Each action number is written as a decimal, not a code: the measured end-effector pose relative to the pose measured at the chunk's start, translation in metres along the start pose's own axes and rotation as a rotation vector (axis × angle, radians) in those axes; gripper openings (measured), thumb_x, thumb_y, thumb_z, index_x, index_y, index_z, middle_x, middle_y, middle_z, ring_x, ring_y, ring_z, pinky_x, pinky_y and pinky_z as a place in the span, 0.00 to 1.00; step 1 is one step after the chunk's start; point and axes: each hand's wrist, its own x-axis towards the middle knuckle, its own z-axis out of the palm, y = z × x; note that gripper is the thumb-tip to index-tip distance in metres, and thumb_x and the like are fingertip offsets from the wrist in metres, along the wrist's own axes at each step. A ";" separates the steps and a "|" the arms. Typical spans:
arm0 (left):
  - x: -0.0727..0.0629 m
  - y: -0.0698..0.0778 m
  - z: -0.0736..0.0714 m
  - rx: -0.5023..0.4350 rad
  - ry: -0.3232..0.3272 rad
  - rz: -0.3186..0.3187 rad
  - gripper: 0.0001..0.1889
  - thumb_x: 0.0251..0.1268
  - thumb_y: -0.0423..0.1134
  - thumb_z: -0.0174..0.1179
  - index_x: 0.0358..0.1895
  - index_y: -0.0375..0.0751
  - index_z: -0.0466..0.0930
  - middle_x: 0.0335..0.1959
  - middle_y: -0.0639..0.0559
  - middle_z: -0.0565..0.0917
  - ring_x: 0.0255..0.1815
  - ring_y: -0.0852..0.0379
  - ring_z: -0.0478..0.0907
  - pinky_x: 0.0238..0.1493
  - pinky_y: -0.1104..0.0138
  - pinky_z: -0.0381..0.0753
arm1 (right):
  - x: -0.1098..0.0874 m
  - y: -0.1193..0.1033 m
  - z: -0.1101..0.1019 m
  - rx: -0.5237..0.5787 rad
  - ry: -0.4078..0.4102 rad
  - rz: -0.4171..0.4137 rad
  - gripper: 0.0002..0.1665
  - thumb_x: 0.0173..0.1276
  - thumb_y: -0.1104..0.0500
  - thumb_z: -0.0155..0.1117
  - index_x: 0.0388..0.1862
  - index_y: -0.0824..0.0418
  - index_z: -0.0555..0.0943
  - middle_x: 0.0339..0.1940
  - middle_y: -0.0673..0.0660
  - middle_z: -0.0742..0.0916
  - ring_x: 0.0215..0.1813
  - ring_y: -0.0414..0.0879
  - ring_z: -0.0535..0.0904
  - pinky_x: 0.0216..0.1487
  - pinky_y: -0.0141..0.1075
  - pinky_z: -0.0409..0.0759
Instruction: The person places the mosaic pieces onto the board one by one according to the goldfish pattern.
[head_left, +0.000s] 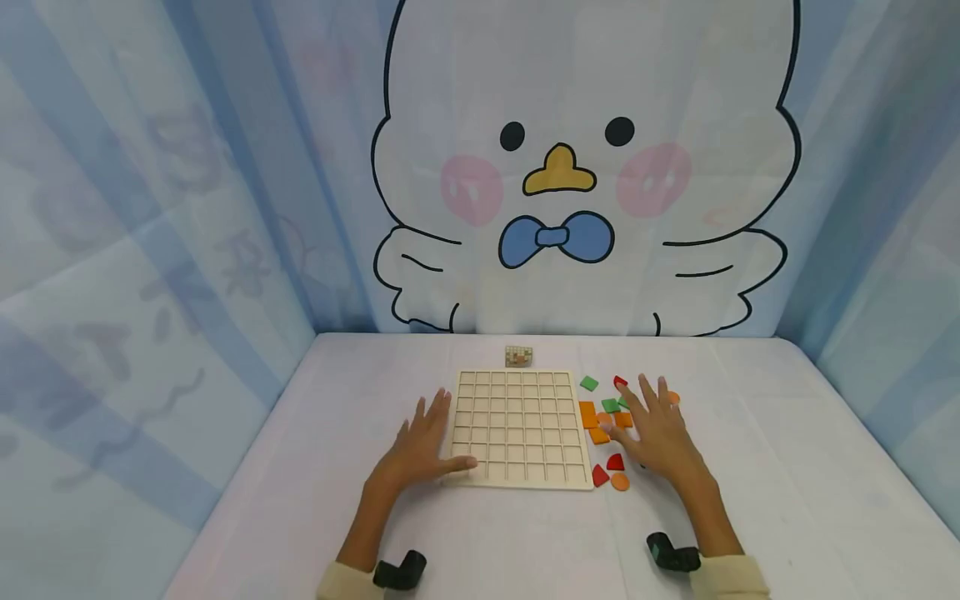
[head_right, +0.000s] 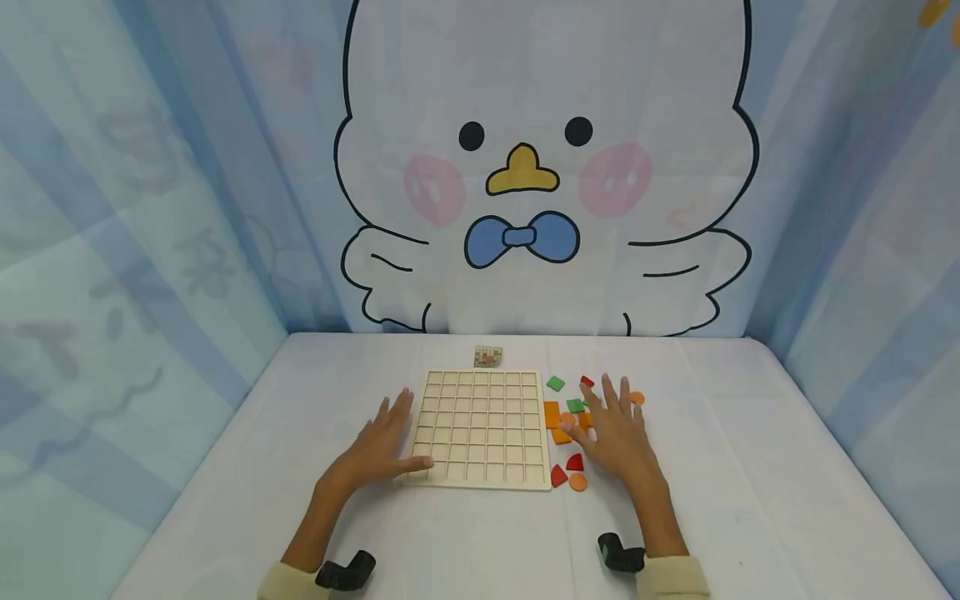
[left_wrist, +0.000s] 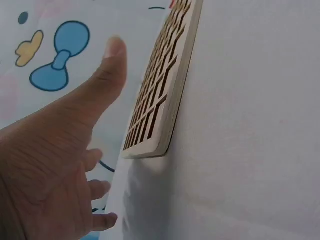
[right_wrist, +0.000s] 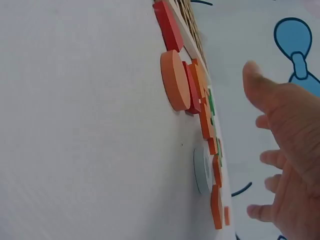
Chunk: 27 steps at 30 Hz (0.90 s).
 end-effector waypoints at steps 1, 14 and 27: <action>-0.001 0.001 0.002 -0.025 -0.017 0.012 0.62 0.50 0.65 0.68 0.79 0.37 0.41 0.81 0.41 0.45 0.80 0.35 0.41 0.72 0.34 0.49 | 0.000 0.000 0.000 0.023 0.012 0.011 0.47 0.68 0.36 0.58 0.75 0.63 0.61 0.78 0.71 0.56 0.77 0.72 0.45 0.66 0.72 0.55; -0.008 -0.002 0.028 -0.028 -0.020 0.081 0.71 0.36 0.66 0.76 0.76 0.27 0.44 0.78 0.34 0.50 0.79 0.37 0.49 0.76 0.42 0.50 | -0.009 -0.001 0.005 0.197 0.123 0.079 0.24 0.65 0.54 0.68 0.56 0.65 0.80 0.54 0.68 0.77 0.57 0.62 0.70 0.59 0.58 0.76; -0.005 -0.007 0.037 -0.113 0.076 0.056 0.68 0.36 0.65 0.76 0.76 0.30 0.49 0.78 0.37 0.52 0.76 0.38 0.54 0.74 0.46 0.58 | 0.003 -0.002 0.012 0.215 0.076 0.024 0.19 0.65 0.58 0.68 0.52 0.66 0.83 0.48 0.64 0.81 0.52 0.58 0.73 0.59 0.55 0.77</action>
